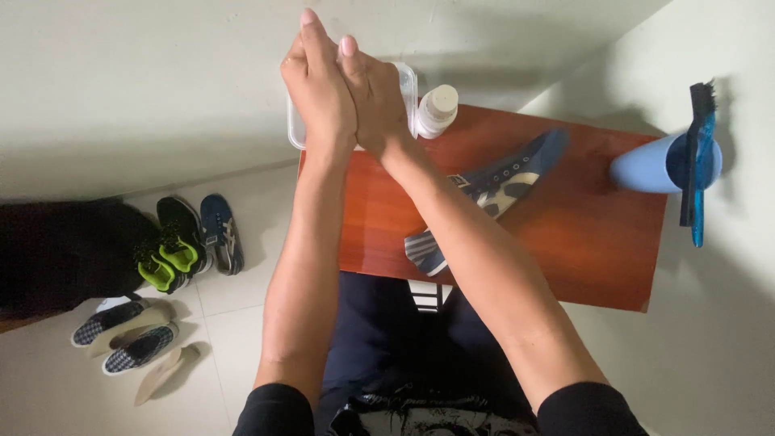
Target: Cleaning a blue sneaker using a cloth and a brush while sitting on the floor at a low table.
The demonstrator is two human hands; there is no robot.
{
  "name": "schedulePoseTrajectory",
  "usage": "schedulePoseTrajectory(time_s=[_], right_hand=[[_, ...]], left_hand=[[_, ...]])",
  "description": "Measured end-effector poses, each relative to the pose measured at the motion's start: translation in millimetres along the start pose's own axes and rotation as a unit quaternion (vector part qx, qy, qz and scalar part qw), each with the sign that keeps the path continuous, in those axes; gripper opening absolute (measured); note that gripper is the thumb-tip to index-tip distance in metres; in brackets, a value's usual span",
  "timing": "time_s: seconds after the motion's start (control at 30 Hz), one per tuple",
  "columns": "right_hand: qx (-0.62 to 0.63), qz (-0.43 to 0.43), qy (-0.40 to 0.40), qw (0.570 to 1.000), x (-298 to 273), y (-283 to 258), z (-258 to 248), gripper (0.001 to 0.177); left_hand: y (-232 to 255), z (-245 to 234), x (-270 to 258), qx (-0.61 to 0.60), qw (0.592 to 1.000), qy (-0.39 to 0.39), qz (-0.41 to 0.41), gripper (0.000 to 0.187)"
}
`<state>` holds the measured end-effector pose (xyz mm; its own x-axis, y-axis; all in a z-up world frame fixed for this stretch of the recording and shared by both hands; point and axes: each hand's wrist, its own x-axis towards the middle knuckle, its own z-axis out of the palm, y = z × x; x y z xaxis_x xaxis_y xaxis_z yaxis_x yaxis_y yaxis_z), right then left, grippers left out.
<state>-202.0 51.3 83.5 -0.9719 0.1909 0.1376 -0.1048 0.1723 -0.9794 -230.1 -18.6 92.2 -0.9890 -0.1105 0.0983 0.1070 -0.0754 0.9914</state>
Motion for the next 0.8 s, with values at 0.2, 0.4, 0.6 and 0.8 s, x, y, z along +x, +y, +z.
schedulePoseTrajectory(time_s=[0.2, 0.4, 0.6, 0.8], right_hand=[[-0.063, -0.044, 0.008, 0.997, 2, 2, 0, 0.077], [-0.054, -0.058, 0.029, 0.996, 0, 3, 0, 0.075], [-0.123, -0.116, 0.015, 0.985, 2, 8, -4, 0.082], [-0.137, -0.125, 0.010, 0.983, 2, 14, -5, 0.077]], left_hand=[[-7, 2, 8, -0.007, 0.997, 0.039, -0.069, 0.044], [-19, 5, 18, -0.019, 0.990, 0.069, -0.121, 0.044], [-26, 4, 25, -0.040, 0.982, 0.069, -0.172, 0.039], [-25, 2, 25, -0.119, 0.967, 0.077, -0.212, 0.041]])
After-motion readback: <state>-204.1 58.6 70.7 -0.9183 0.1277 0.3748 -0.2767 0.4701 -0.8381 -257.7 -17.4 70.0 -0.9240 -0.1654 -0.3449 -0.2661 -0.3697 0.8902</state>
